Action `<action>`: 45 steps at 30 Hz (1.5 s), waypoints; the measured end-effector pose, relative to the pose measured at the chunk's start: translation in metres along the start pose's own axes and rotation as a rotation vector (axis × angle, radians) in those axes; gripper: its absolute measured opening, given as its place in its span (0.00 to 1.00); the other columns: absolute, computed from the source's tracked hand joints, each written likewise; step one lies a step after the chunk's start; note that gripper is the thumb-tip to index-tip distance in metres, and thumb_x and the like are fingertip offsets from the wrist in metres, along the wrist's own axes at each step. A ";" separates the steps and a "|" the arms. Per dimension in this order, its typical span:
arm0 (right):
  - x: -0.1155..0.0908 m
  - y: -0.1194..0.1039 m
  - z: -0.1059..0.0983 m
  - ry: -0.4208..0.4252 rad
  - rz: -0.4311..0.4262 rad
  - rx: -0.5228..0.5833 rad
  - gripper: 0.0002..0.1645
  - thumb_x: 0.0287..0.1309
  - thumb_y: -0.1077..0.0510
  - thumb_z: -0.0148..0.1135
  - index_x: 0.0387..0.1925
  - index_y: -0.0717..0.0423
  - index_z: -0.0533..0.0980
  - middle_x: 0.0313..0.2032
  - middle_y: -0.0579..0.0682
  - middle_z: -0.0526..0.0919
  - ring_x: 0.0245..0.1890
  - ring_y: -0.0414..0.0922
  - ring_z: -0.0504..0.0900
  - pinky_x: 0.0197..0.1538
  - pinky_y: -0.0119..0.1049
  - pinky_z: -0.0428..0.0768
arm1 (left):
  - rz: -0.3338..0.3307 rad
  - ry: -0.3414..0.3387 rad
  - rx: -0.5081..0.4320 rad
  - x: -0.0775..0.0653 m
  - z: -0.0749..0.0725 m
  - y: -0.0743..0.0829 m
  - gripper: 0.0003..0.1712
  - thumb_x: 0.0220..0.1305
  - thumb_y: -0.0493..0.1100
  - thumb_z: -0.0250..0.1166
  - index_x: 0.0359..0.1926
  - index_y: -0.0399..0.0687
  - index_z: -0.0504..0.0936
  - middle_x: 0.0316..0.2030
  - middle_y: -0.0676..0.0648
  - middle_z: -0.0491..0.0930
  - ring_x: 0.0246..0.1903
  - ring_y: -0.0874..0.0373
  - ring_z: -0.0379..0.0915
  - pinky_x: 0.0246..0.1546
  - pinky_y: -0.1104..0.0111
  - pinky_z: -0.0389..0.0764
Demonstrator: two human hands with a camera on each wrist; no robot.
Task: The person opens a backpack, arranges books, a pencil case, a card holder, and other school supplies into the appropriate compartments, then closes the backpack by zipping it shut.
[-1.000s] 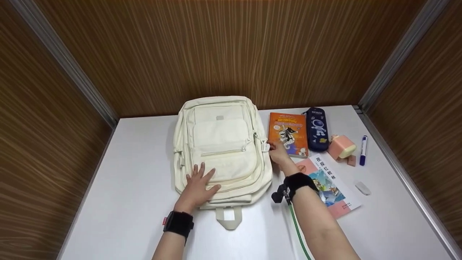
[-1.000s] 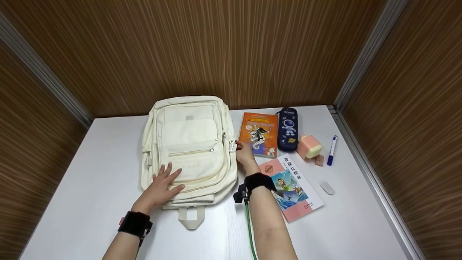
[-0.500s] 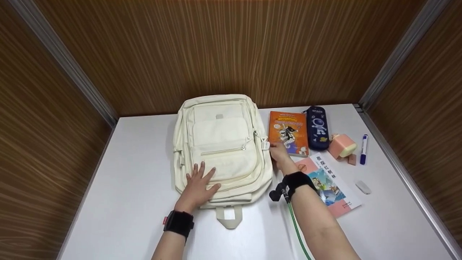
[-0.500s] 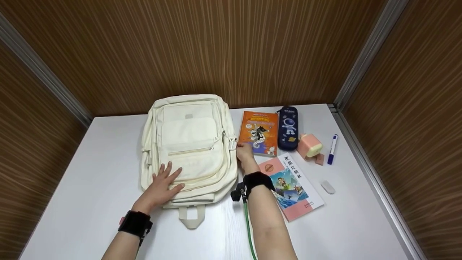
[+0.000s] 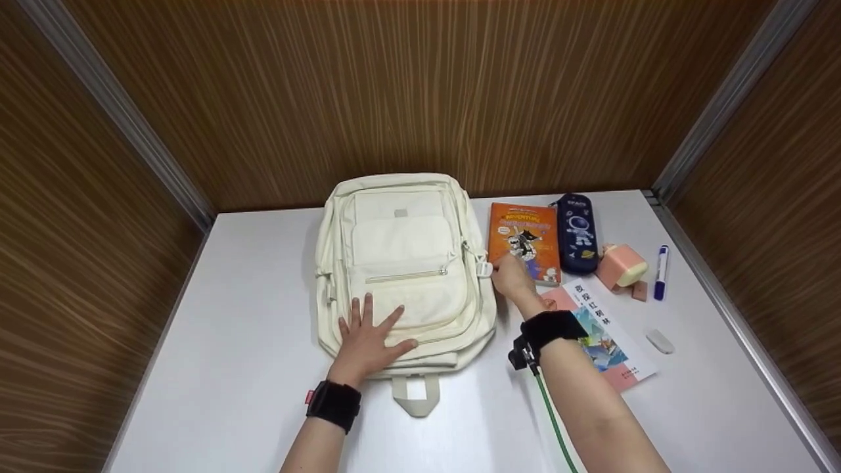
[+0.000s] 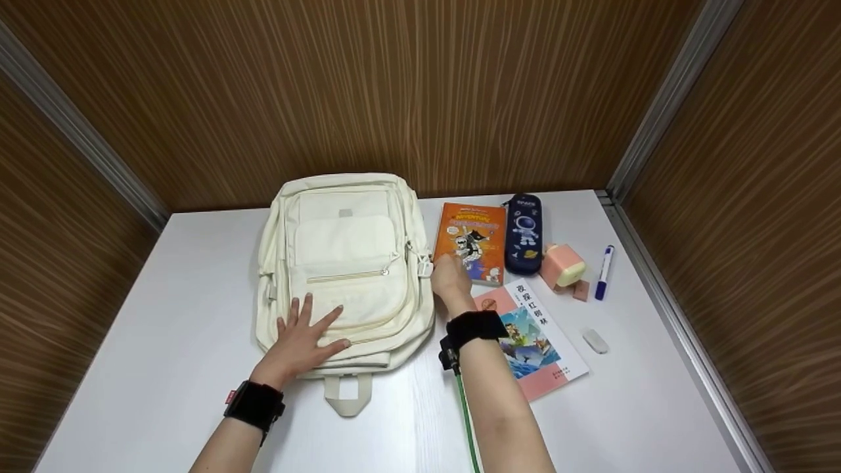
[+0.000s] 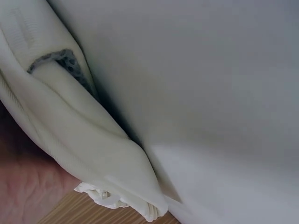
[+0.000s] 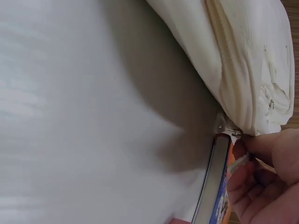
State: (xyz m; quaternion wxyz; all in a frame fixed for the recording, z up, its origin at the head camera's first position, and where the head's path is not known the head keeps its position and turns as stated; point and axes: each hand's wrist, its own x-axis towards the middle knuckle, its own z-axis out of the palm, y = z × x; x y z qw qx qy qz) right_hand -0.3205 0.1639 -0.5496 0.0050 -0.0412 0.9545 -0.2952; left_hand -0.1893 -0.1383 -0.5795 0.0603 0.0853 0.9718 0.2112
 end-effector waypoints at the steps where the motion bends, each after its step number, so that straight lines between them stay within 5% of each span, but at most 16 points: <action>1: 0.000 -0.001 -0.001 -0.009 -0.004 -0.022 0.10 0.60 0.67 0.58 0.30 0.67 0.83 0.36 0.65 0.84 0.39 0.60 0.82 0.41 0.52 0.78 | -0.002 0.001 -0.001 0.000 0.000 0.001 0.48 0.55 0.83 0.48 0.73 0.73 0.60 0.75 0.34 0.32 0.72 0.33 0.21 0.63 0.33 0.35; 8: -0.010 -0.001 -0.013 -0.105 -0.072 -0.188 0.09 0.57 0.65 0.59 0.25 0.57 0.84 0.34 0.59 0.84 0.35 0.55 0.82 0.34 0.50 0.78 | -0.017 0.002 0.001 0.001 -0.002 0.004 0.47 0.55 0.82 0.49 0.73 0.72 0.62 0.75 0.33 0.34 0.72 0.31 0.23 0.63 0.32 0.38; 19: -0.038 -0.012 -0.028 -0.215 -0.182 -0.428 0.08 0.52 0.65 0.60 0.20 0.55 0.80 0.27 0.59 0.82 0.29 0.58 0.82 0.28 0.55 0.78 | -0.025 -0.011 -0.038 0.000 -0.002 0.007 0.46 0.56 0.81 0.51 0.72 0.71 0.63 0.75 0.33 0.35 0.72 0.31 0.24 0.62 0.31 0.38; 24: -0.051 -0.016 -0.035 -0.318 -0.198 -0.405 0.12 0.47 0.68 0.59 0.14 0.54 0.74 0.22 0.54 0.79 0.23 0.51 0.77 0.25 0.47 0.75 | -0.027 -0.032 -0.033 0.000 -0.004 0.005 0.48 0.55 0.82 0.50 0.73 0.71 0.62 0.75 0.33 0.33 0.72 0.32 0.23 0.62 0.31 0.39; 28: -0.058 -0.020 -0.036 -0.368 -0.140 -0.380 0.13 0.52 0.68 0.57 0.16 0.54 0.75 0.21 0.52 0.78 0.22 0.49 0.74 0.23 0.44 0.72 | -0.032 -0.061 -0.001 0.000 -0.008 0.004 0.51 0.51 0.84 0.51 0.74 0.72 0.59 0.75 0.33 0.31 0.72 0.32 0.22 0.62 0.32 0.39; 35: -0.063 -0.025 -0.031 -0.354 -0.083 -0.436 0.07 0.58 0.67 0.56 0.29 0.62 0.80 0.28 0.58 0.81 0.25 0.52 0.77 0.24 0.50 0.75 | -0.030 -0.042 0.004 0.001 -0.007 0.005 0.50 0.53 0.83 0.51 0.74 0.71 0.60 0.75 0.32 0.32 0.72 0.31 0.23 0.62 0.31 0.38; 42: -0.074 -0.026 -0.033 -0.380 -0.116 -0.444 0.04 0.50 0.67 0.57 0.25 0.61 0.78 0.27 0.58 0.80 0.25 0.52 0.76 0.30 0.64 0.75 | -0.045 0.007 -0.027 0.002 -0.004 0.010 0.46 0.55 0.80 0.52 0.72 0.70 0.63 0.75 0.31 0.35 0.72 0.31 0.24 0.61 0.29 0.39; 45: -0.081 -0.028 -0.037 -0.389 -0.169 -0.421 0.08 0.48 0.67 0.60 0.18 0.56 0.74 0.22 0.54 0.78 0.22 0.50 0.74 0.28 0.59 0.75 | -0.052 0.004 -0.037 0.002 -0.006 0.012 0.46 0.56 0.80 0.53 0.72 0.70 0.63 0.75 0.31 0.35 0.72 0.30 0.24 0.60 0.29 0.39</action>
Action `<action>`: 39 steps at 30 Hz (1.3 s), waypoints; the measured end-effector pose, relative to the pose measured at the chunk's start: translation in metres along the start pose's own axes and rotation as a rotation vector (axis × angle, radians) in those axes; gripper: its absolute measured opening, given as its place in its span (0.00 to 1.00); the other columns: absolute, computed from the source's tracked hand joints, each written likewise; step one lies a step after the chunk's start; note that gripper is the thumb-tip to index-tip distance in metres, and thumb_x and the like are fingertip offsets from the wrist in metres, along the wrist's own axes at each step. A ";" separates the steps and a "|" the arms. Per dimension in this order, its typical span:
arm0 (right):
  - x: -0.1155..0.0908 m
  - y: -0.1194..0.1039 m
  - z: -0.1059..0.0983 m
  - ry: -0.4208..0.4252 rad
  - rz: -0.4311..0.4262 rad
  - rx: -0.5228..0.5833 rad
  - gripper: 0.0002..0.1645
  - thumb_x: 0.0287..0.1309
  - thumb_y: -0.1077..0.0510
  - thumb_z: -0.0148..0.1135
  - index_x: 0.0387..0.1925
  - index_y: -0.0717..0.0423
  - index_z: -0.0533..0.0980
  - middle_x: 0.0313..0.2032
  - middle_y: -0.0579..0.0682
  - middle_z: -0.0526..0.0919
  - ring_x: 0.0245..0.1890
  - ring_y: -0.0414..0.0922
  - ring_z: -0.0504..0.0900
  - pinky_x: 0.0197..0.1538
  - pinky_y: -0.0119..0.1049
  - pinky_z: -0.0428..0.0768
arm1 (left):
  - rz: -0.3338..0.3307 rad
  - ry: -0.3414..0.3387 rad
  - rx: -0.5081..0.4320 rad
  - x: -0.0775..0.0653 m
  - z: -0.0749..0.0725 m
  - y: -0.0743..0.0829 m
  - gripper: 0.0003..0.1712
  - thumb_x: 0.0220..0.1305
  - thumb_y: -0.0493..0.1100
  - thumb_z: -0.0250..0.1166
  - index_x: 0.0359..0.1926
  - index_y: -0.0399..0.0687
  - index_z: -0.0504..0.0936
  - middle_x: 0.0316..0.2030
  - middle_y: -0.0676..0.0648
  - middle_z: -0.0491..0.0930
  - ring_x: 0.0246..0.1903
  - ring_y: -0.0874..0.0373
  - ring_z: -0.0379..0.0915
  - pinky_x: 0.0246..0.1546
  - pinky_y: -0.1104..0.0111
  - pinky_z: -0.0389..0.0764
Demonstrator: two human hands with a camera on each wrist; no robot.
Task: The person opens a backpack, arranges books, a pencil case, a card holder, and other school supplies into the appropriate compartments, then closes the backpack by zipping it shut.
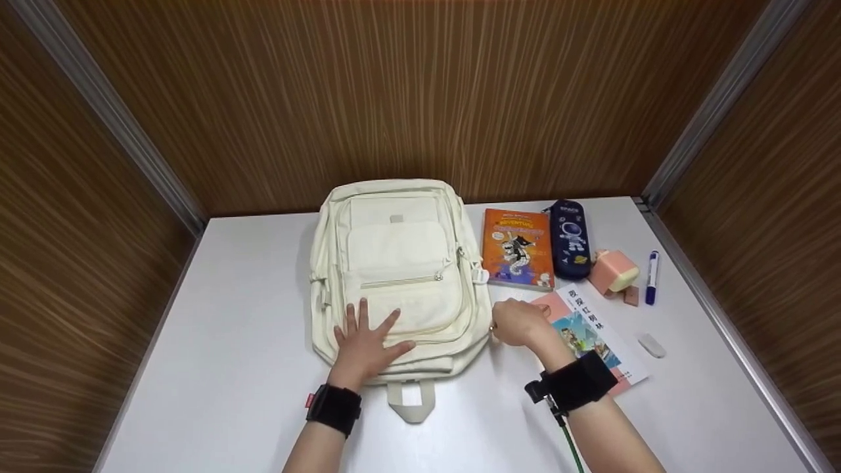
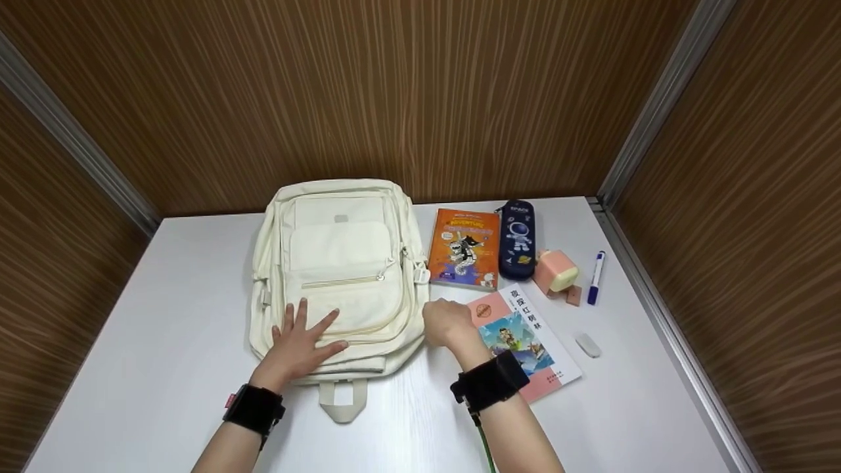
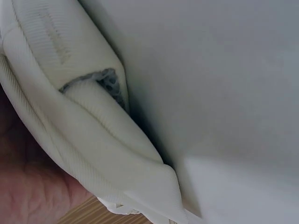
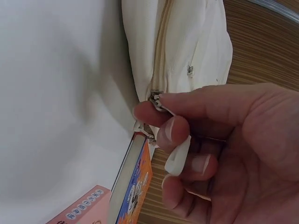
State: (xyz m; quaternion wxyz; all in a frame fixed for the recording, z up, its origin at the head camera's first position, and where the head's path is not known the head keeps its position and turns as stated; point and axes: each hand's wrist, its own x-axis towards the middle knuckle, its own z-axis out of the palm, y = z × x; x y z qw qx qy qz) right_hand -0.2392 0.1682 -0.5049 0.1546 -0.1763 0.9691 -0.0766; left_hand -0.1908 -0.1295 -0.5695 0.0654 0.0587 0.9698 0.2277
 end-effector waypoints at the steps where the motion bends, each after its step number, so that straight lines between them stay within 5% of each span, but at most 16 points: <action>1: -0.002 -0.001 0.000 0.008 -0.034 0.001 0.11 0.47 0.66 0.60 0.16 0.54 0.72 0.20 0.52 0.76 0.21 0.48 0.73 0.26 0.55 0.75 | -0.001 -0.002 -0.001 0.000 0.000 0.000 0.45 0.57 0.79 0.52 0.72 0.70 0.64 0.75 0.31 0.35 0.72 0.30 0.25 0.60 0.29 0.40; 5: -0.008 -0.006 0.001 0.036 -0.156 0.018 0.20 0.46 0.65 0.61 0.10 0.47 0.63 0.13 0.43 0.65 0.16 0.43 0.65 0.21 0.40 0.65 | -0.005 -0.011 0.004 0.000 -0.001 0.001 0.44 0.59 0.79 0.51 0.72 0.69 0.64 0.75 0.31 0.36 0.72 0.30 0.26 0.60 0.29 0.42; 10: -0.011 -0.013 0.002 0.060 -0.211 0.040 0.24 0.45 0.65 0.61 0.08 0.45 0.60 0.10 0.40 0.57 0.14 0.40 0.59 0.20 0.36 0.58 | -0.011 0.001 0.023 0.002 0.000 0.002 0.42 0.61 0.77 0.50 0.72 0.69 0.65 0.74 0.30 0.39 0.71 0.29 0.29 0.59 0.28 0.44; 17: -0.011 -0.021 0.005 0.108 -0.272 0.077 0.19 0.48 0.64 0.61 0.09 0.47 0.67 0.11 0.41 0.65 0.15 0.41 0.63 0.20 0.37 0.62 | -0.020 -0.003 0.031 0.007 0.000 0.003 0.40 0.63 0.76 0.49 0.72 0.69 0.65 0.75 0.31 0.39 0.72 0.29 0.28 0.59 0.28 0.44; 27: -0.002 -0.026 0.011 0.090 -0.155 0.011 0.15 0.55 0.60 0.65 0.16 0.49 0.72 0.20 0.48 0.76 0.20 0.47 0.73 0.25 0.47 0.73 | -0.053 -0.032 0.026 0.020 -0.004 0.005 0.42 0.61 0.78 0.47 0.73 0.71 0.62 0.75 0.32 0.35 0.72 0.31 0.25 0.60 0.29 0.40; 39: -0.014 -0.047 0.009 0.146 -0.377 0.043 0.16 0.49 0.64 0.63 0.13 0.51 0.69 0.16 0.47 0.72 0.18 0.44 0.69 0.24 0.45 0.71 | -0.049 -0.001 0.037 0.019 -0.007 0.005 0.38 0.65 0.74 0.47 0.72 0.69 0.65 0.75 0.32 0.40 0.72 0.30 0.31 0.58 0.28 0.46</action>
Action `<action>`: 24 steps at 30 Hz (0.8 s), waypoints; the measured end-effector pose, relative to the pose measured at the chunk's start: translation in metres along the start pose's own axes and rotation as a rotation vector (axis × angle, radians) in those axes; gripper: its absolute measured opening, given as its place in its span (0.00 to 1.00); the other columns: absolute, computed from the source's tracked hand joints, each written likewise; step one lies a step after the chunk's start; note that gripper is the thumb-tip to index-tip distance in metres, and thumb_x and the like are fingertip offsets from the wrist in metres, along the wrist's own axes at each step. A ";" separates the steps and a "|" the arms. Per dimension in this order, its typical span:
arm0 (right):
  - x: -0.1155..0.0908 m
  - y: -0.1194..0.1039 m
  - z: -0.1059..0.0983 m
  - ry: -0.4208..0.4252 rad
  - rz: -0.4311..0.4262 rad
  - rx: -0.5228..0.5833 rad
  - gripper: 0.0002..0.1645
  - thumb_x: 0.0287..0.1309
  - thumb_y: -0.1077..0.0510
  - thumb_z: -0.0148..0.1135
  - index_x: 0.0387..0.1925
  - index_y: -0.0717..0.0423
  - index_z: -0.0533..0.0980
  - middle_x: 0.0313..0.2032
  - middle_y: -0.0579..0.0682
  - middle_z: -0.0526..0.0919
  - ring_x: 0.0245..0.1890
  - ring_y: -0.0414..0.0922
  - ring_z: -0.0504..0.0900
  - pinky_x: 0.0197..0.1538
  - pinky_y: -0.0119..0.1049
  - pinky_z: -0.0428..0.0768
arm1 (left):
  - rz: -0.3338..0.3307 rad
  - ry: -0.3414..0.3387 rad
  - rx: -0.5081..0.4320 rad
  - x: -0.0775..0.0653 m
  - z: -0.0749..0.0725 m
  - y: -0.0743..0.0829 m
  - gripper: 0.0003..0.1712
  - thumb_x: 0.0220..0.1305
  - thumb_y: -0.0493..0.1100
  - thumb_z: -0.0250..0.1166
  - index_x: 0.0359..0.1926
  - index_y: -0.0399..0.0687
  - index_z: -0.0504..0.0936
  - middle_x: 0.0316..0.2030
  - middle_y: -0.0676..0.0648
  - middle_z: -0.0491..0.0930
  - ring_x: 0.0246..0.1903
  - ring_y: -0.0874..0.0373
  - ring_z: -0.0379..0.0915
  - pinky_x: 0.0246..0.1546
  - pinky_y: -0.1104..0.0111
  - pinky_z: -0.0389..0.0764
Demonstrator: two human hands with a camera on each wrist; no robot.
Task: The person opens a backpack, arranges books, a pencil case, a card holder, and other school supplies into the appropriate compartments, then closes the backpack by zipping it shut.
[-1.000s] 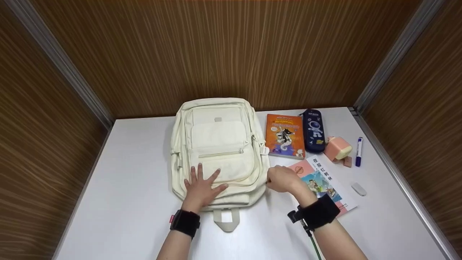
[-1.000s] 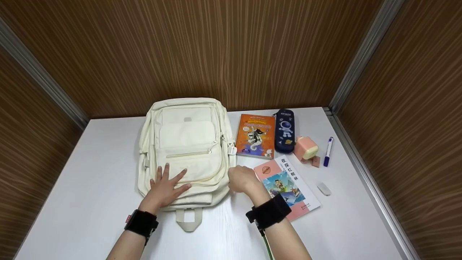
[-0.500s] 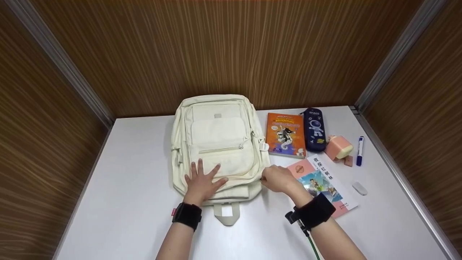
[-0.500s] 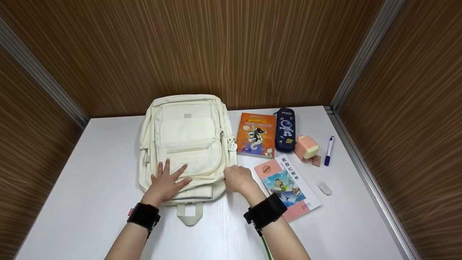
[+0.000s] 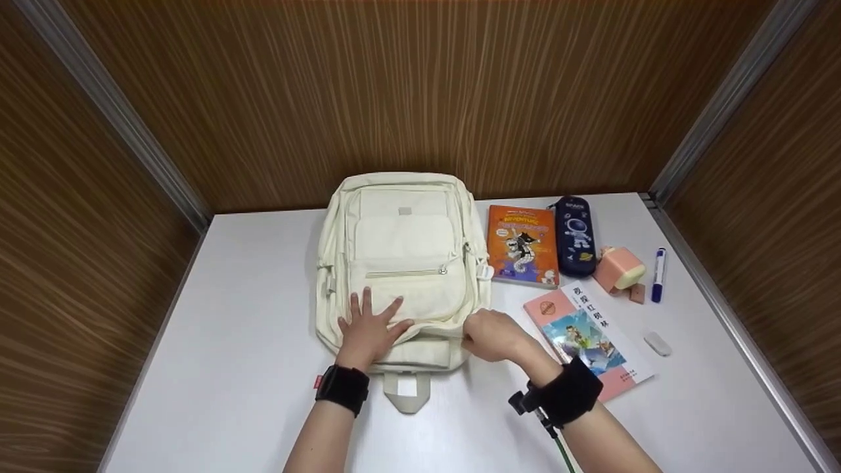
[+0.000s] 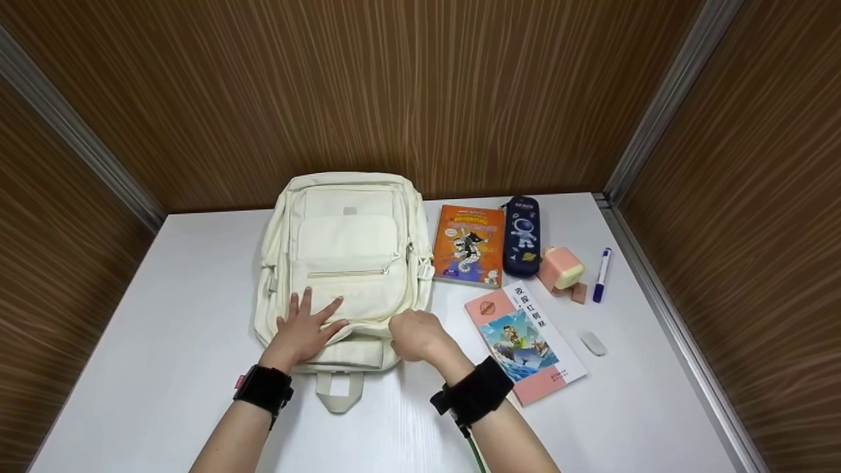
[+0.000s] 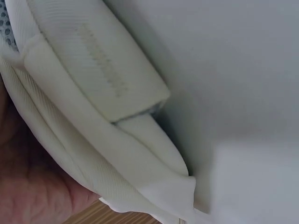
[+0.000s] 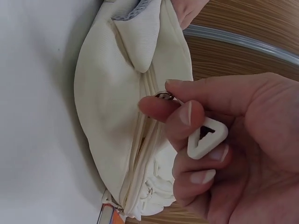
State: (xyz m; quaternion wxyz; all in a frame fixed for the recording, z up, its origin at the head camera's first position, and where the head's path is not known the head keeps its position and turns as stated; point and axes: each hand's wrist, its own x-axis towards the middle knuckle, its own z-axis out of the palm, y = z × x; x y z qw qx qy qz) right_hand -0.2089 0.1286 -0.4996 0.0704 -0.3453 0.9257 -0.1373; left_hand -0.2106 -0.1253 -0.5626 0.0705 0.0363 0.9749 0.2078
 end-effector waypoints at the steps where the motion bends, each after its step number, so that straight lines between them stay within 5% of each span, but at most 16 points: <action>1: 0.000 -0.002 -0.001 0.005 -0.008 0.015 0.16 0.50 0.64 0.63 0.13 0.51 0.69 0.15 0.46 0.71 0.18 0.44 0.68 0.23 0.45 0.70 | -0.002 -0.002 0.004 0.000 0.000 0.000 0.37 0.65 0.73 0.47 0.71 0.69 0.65 0.75 0.32 0.40 0.72 0.30 0.31 0.58 0.28 0.47; 8: 0.001 -0.001 -0.011 -0.014 0.096 0.076 0.21 0.55 0.60 0.63 0.10 0.48 0.68 0.11 0.39 0.64 0.15 0.39 0.64 0.20 0.37 0.63 | -0.027 -0.037 0.014 0.000 -0.004 0.004 0.36 0.67 0.71 0.47 0.72 0.67 0.65 0.74 0.31 0.41 0.72 0.30 0.31 0.58 0.27 0.47; 11: 0.002 0.001 -0.014 -0.019 0.172 0.093 0.23 0.56 0.56 0.63 0.09 0.46 0.68 0.10 0.38 0.63 0.14 0.39 0.64 0.19 0.36 0.62 | 0.011 0.034 0.027 -0.004 -0.007 0.013 0.33 0.68 0.66 0.53 0.65 0.55 0.75 0.69 0.31 0.58 0.69 0.31 0.49 0.56 0.26 0.48; 15: 0.003 0.003 -0.017 -0.021 0.210 0.114 0.21 0.56 0.54 0.63 0.10 0.47 0.71 0.11 0.39 0.66 0.15 0.40 0.65 0.20 0.37 0.63 | 0.189 0.319 0.017 -0.016 -0.009 0.034 0.15 0.63 0.52 0.67 0.39 0.44 0.85 0.42 0.40 0.81 0.46 0.43 0.78 0.55 0.37 0.64; 18: 0.003 0.002 -0.018 -0.021 0.206 0.130 0.19 0.55 0.54 0.64 0.11 0.47 0.71 0.11 0.38 0.65 0.14 0.39 0.64 0.19 0.36 0.62 | 0.369 0.494 0.025 -0.024 -0.007 0.053 0.11 0.56 0.46 0.71 0.24 0.46 0.80 0.24 0.50 0.77 0.26 0.53 0.76 0.40 0.55 0.74; 21: 0.004 0.001 -0.020 -0.018 0.181 0.142 0.21 0.53 0.54 0.66 0.10 0.47 0.69 0.10 0.38 0.61 0.13 0.38 0.61 0.18 0.34 0.58 | 0.498 0.533 0.105 -0.029 -0.001 0.069 0.16 0.52 0.47 0.72 0.18 0.49 0.75 0.17 0.54 0.72 0.17 0.56 0.70 0.25 0.62 0.70; 24: 0.003 0.001 -0.024 -0.018 0.142 0.137 0.23 0.53 0.55 0.66 0.09 0.47 0.66 0.10 0.37 0.58 0.13 0.37 0.59 0.18 0.34 0.56 | 0.540 0.511 0.202 -0.030 0.011 0.083 0.18 0.52 0.51 0.72 0.17 0.49 0.74 0.15 0.53 0.72 0.15 0.54 0.71 0.18 0.63 0.68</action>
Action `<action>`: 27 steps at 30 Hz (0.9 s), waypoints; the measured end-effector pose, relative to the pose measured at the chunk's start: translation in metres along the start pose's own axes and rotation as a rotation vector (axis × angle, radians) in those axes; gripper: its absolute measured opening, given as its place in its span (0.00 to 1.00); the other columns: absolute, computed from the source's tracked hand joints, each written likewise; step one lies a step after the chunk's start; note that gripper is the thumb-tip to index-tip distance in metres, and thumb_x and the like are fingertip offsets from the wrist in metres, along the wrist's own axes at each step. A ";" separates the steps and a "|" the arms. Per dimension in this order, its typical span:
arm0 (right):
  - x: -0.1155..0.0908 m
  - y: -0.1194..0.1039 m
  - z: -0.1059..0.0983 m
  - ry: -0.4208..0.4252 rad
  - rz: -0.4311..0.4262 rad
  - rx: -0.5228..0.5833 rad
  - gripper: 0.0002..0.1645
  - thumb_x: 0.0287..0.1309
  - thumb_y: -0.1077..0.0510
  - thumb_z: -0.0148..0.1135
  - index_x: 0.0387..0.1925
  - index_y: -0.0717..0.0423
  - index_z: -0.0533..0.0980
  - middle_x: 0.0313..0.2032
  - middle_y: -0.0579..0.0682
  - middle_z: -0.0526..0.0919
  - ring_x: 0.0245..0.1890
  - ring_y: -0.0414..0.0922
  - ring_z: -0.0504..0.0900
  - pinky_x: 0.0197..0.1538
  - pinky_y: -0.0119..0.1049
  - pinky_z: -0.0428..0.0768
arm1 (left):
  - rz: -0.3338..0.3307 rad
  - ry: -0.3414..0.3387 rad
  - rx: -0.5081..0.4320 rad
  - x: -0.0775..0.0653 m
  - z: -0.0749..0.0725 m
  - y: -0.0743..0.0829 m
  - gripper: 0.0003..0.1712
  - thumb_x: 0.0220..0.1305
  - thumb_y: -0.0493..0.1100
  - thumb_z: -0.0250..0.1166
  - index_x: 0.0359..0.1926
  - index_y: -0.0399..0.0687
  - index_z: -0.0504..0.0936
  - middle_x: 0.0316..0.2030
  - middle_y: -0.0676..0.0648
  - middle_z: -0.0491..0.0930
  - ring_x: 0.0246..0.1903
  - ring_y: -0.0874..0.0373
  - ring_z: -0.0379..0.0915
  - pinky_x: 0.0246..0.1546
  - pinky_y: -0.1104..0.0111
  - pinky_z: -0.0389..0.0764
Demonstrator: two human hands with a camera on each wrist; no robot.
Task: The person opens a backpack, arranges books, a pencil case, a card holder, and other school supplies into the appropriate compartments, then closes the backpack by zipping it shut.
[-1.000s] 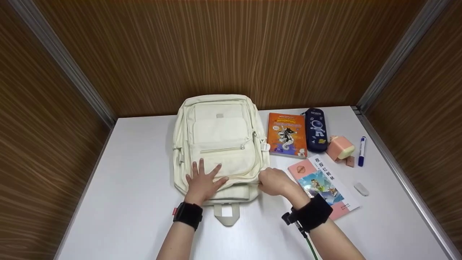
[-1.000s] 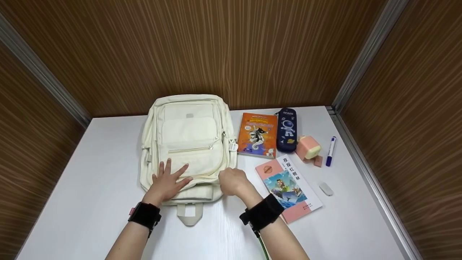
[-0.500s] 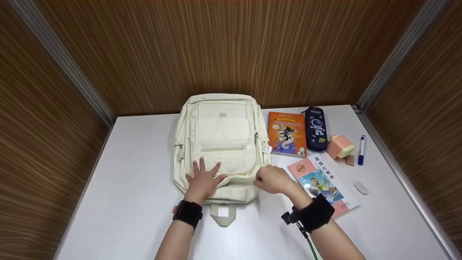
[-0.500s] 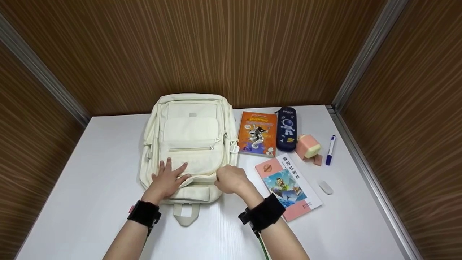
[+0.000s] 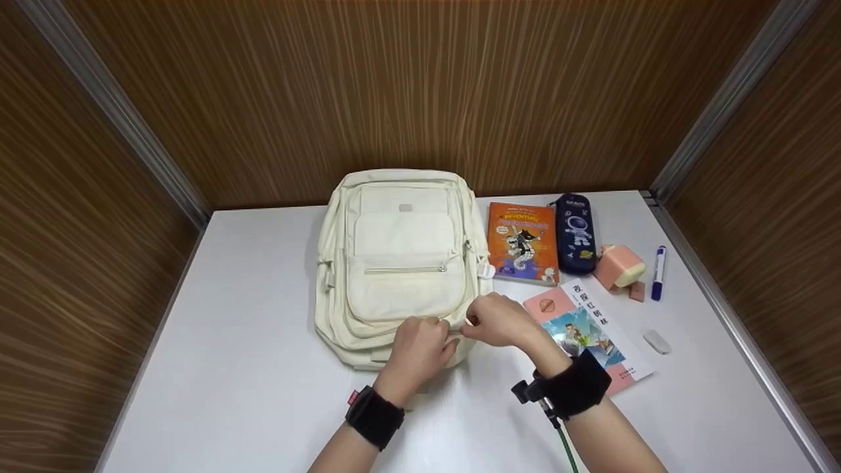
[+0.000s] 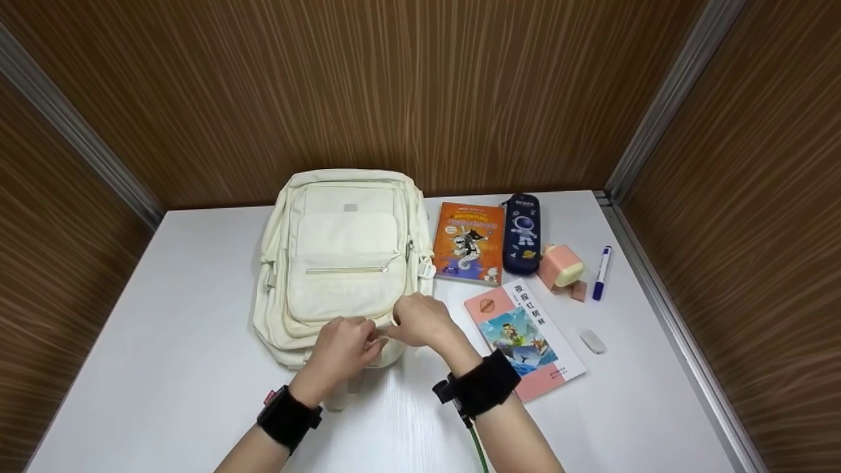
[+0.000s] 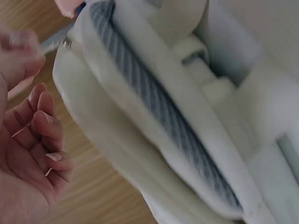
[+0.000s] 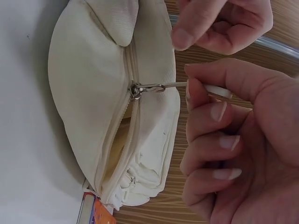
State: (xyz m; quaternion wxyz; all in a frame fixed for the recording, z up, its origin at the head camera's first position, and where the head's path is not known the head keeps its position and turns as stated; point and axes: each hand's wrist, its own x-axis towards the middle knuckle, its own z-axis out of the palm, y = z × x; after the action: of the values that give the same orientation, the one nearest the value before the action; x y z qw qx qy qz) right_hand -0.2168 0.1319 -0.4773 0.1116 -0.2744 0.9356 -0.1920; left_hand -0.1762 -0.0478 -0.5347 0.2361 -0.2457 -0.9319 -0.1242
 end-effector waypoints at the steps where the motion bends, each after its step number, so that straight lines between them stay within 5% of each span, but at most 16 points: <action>1: 0.001 -0.001 0.000 0.000 -0.014 -0.003 0.24 0.54 0.54 0.66 0.09 0.47 0.65 0.10 0.37 0.58 0.14 0.38 0.59 0.18 0.34 0.56 | 0.000 -0.011 0.018 0.001 0.003 0.003 0.18 0.52 0.51 0.72 0.17 0.49 0.74 0.15 0.52 0.73 0.14 0.53 0.71 0.17 0.62 0.68; 9: 0.002 -0.003 0.002 -0.012 -0.083 -0.026 0.18 0.50 0.57 0.68 0.13 0.47 0.69 0.13 0.38 0.64 0.17 0.39 0.64 0.23 0.36 0.62 | -0.032 0.015 0.031 0.008 0.022 0.016 0.16 0.48 0.48 0.72 0.17 0.49 0.74 0.13 0.50 0.74 0.14 0.50 0.74 0.13 0.60 0.70; 13: -0.002 -0.001 0.000 -0.040 -0.089 -0.015 0.12 0.43 0.59 0.68 0.16 0.47 0.72 0.15 0.39 0.68 0.19 0.39 0.67 0.24 0.36 0.65 | -0.031 -0.033 0.020 0.008 0.025 0.020 0.13 0.50 0.46 0.71 0.18 0.48 0.76 0.15 0.50 0.75 0.15 0.52 0.74 0.14 0.61 0.71; 16: -0.002 0.002 -0.003 -0.034 -0.062 -0.033 0.09 0.41 0.61 0.70 0.24 0.49 0.76 0.23 0.41 0.73 0.24 0.42 0.71 0.27 0.39 0.70 | -0.054 -0.094 0.003 0.008 0.024 0.022 0.10 0.54 0.44 0.68 0.21 0.47 0.78 0.16 0.50 0.76 0.16 0.52 0.75 0.15 0.61 0.71; 21: 0.003 0.010 0.004 0.034 -0.049 -0.080 0.21 0.44 0.65 0.74 0.43 0.53 0.79 0.41 0.49 0.79 0.38 0.51 0.79 0.38 0.48 0.77 | -0.066 -0.129 -0.021 0.011 0.021 0.025 0.10 0.56 0.42 0.65 0.20 0.46 0.80 0.17 0.49 0.77 0.17 0.52 0.76 0.16 0.61 0.73; 27: 0.014 0.017 0.020 0.081 -0.027 -0.097 0.12 0.41 0.70 0.70 0.24 0.50 0.80 0.26 0.45 0.79 0.27 0.47 0.77 0.29 0.45 0.75 | -0.080 -0.092 -0.066 0.010 0.020 0.023 0.19 0.56 0.46 0.68 0.12 0.48 0.76 0.12 0.49 0.74 0.12 0.51 0.73 0.12 0.61 0.71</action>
State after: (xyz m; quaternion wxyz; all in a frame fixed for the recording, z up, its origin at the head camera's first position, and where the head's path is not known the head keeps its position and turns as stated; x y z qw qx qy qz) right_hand -0.2296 0.1314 -0.5039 0.0577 -0.2839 0.9438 -0.1588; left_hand -0.1801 -0.0175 -0.5442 0.1793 -0.2213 -0.9463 -0.1530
